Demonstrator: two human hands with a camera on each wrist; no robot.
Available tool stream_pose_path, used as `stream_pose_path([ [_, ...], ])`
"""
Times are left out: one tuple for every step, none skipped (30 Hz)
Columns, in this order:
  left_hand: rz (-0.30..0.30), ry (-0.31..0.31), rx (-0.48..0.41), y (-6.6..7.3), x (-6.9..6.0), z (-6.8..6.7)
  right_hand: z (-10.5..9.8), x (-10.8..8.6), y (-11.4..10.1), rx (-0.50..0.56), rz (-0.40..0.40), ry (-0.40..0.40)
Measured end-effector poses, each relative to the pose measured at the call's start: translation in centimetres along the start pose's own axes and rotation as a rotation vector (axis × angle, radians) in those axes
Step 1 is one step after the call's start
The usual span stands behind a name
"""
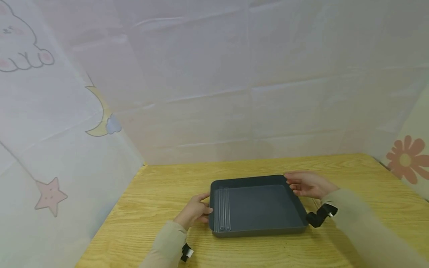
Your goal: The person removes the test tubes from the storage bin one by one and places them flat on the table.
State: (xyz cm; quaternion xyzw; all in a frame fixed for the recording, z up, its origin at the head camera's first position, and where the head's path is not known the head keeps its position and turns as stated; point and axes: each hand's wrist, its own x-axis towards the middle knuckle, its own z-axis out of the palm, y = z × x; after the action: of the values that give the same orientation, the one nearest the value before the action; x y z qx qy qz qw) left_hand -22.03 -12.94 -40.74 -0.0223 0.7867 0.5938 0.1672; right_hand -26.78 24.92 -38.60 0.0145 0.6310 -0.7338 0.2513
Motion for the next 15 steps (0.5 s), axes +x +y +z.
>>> stream_pose_path([
  [0.001, 0.000, 0.001, 0.0, 0.0, 0.0, 0.1, 0.1, 0.0, 0.001, -0.001, -0.006],
  [0.001, 0.000, 0.001, 0.0, 0.0, 0.0, 0.3, 0.2, 0.0, 0.000, 0.001, -0.004],
  [0.001, 0.001, 0.000, 0.0, 0.0, 0.0, 0.5, 0.3, 0.1, -0.004, 0.004, -0.002],
  [0.002, 0.001, -0.003, 0.0, 0.0, 0.0, 0.6, 0.4, 0.1, -0.007, 0.003, -0.003],
  [0.003, 0.000, -0.005, 0.0, 0.0, 0.0, 0.7, 0.4, 0.1, -0.011, 0.001, -0.004],
  [0.003, 0.000, -0.008, 0.0, 0.0, 0.0, 0.8, 0.5, 0.2, -0.013, -0.001, -0.006],
  [0.003, 0.000, -0.010, 0.0, 0.0, 0.0, 0.9, 0.6, 0.2, -0.015, -0.003, -0.010],
  [0.001, 0.002, -0.012, 0.0, 0.0, 0.0, 1.0, 0.6, 0.3, -0.016, -0.005, -0.010],
  [0.001, 0.002, -0.012, 0.0, 0.0, 0.0, 1.1, 0.6, 0.3, -0.014, -0.006, -0.010],
  [0.000, 0.002, -0.014, 0.0, 0.0, 0.0, 1.2, 0.6, 0.3, -0.009, -0.006, -0.012],
  [0.001, 0.002, -0.013, 0.0, 0.0, 0.0, 1.3, 0.7, 0.3, -0.006, -0.007, -0.014],
  [0.001, 0.002, -0.011, 0.0, -0.1, 0.0, 1.4, 0.7, 0.3, 0.000, -0.007, -0.017],
  [0.001, 0.002, -0.012, 0.0, -0.1, 0.0, 1.5, 0.7, 0.3, 0.006, -0.008, -0.021],
  [0.002, 0.001, -0.013, 0.0, -0.1, 0.0, 1.6, 0.7, 0.3, 0.013, -0.008, -0.021],
  [0.002, 0.000, -0.014, 0.1, -0.2, 0.0, 1.8, 0.7, 0.3, 0.019, -0.007, -0.026],
])
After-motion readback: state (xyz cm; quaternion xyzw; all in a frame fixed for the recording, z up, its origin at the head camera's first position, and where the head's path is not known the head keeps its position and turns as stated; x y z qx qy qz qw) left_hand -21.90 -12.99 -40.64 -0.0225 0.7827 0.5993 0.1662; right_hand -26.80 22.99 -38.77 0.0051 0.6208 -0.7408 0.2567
